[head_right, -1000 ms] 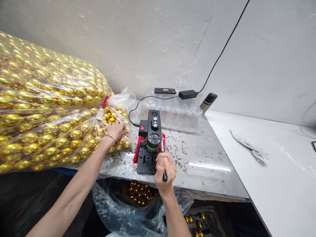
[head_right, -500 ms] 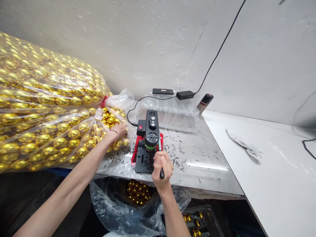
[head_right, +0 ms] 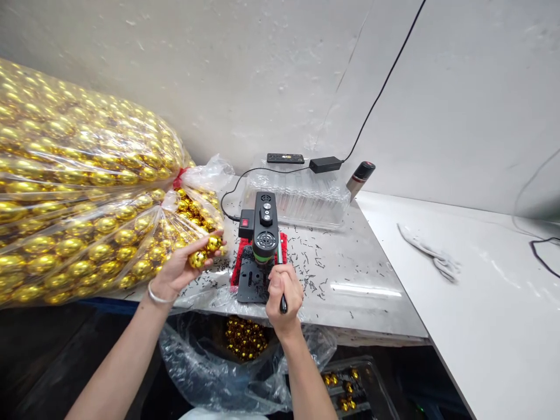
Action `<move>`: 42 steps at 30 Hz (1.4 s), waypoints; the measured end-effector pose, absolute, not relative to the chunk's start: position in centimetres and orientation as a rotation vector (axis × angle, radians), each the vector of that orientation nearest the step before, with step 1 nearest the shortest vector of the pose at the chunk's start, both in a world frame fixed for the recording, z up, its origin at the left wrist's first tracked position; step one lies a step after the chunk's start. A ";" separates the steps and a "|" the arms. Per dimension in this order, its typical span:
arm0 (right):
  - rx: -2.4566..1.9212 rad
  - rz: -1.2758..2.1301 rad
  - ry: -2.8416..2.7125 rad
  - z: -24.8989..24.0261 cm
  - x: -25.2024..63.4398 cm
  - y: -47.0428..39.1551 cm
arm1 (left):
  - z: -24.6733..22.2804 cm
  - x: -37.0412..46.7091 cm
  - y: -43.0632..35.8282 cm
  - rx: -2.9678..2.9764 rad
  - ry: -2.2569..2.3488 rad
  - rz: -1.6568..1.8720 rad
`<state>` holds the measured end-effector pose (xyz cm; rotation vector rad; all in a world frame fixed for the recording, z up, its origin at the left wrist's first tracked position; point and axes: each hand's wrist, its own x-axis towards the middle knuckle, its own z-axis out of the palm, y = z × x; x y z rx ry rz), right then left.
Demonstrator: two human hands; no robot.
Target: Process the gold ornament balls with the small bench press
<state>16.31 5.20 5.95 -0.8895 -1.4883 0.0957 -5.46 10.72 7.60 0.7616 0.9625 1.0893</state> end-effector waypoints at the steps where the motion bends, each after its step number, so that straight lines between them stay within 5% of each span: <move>1: -0.893 0.094 -1.489 5.9 16.3 5.2 | 7.1 -4.8 9.9 0.707 0.933 1.067; 12: -0.894 0.083 -1.553 6.5 16.5 5.1 | 0.5 1.4 8.2 1.082 1.249 0.987; 24: -0.900 0.092 -1.567 6.4 16.5 4.9 | 1.6 3.7 9.1 2.019 1.630 0.523; 42: -0.832 -0.050 -1.580 0.4 16.7 6.1 | 1.5 4.0 8.7 2.022 1.722 0.458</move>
